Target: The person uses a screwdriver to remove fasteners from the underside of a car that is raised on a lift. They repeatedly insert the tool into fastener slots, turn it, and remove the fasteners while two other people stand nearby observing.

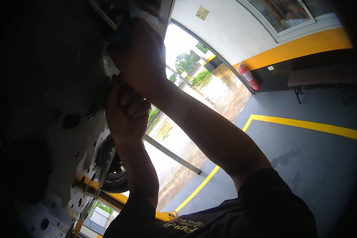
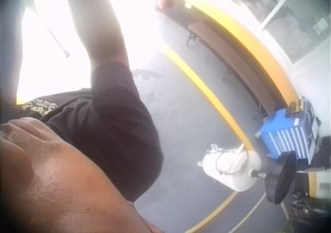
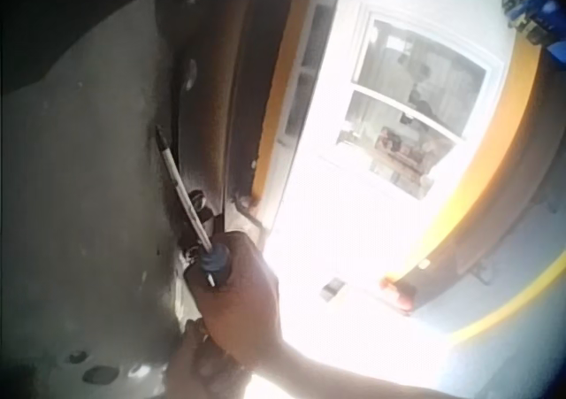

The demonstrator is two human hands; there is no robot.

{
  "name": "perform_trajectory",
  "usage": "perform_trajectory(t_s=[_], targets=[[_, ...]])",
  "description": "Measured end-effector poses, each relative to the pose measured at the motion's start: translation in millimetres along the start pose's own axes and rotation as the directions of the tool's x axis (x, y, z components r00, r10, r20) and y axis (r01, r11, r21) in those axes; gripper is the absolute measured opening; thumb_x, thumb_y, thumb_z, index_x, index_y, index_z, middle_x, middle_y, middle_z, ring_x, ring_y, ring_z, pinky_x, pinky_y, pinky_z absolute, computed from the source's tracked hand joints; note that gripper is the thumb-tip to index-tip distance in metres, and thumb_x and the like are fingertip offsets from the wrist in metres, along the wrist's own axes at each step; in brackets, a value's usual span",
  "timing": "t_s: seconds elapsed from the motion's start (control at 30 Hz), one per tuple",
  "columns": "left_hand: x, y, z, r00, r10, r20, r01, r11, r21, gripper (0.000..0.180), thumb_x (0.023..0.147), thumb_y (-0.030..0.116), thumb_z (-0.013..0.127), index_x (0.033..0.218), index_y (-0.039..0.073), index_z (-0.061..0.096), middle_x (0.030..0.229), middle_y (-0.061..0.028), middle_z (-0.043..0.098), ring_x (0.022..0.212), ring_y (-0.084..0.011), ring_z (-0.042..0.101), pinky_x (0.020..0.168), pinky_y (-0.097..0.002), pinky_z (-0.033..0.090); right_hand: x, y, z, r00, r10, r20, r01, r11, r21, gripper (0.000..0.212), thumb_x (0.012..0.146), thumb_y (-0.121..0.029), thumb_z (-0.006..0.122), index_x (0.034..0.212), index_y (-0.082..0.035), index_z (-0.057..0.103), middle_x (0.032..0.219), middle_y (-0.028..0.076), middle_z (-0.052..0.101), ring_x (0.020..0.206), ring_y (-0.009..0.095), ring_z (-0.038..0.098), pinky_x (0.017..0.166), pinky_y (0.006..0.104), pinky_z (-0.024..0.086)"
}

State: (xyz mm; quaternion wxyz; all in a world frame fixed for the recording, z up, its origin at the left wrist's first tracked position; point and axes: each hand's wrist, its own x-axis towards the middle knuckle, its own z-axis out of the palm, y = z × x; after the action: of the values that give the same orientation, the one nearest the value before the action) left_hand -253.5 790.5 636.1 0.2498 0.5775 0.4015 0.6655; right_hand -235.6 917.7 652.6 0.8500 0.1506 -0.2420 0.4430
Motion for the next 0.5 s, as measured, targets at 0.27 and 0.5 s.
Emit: perform_trajectory(t_s=[0.27, 0.5], targets=[[12, -6, -5, 0.986, 0.076, 0.148, -0.088, 0.993, 0.077, 0.023, 0.104, 0.011, 0.048, 0.120, -0.004, 0.055, 0.068, 0.0019, 0.042, 0.057, -0.0044, 0.039, 0.049, -0.0171, 0.033, 5, 0, 1, 0.996, 0.054, 0.067, -0.063, 0.987, 0.146, 0.027, 0.080, -0.021, 0.080, 0.092, -0.006, 0.061, 0.080, 0.004, 0.068, 0.066, 0.017, 0.066, 0.066, 0.0325, 0.052], [3, -8, -7, 0.920, 0.376, 0.115, -0.271, 0.395, 0.878, 0.027, 0.104, 0.014, 0.048, 0.124, -0.004, 0.055, 0.072, 0.0006, 0.048, 0.059, -0.0051, 0.044, 0.050, -0.0181, 0.037, 4, 5, 3, 0.998, 0.005, 0.056, -0.006, 1.000, 0.020, 0.033, 0.077, -0.022, 0.083, 0.095, -0.008, 0.061, 0.080, 0.004, 0.068, 0.067, 0.014, 0.065, 0.065, 0.0289, 0.051]])
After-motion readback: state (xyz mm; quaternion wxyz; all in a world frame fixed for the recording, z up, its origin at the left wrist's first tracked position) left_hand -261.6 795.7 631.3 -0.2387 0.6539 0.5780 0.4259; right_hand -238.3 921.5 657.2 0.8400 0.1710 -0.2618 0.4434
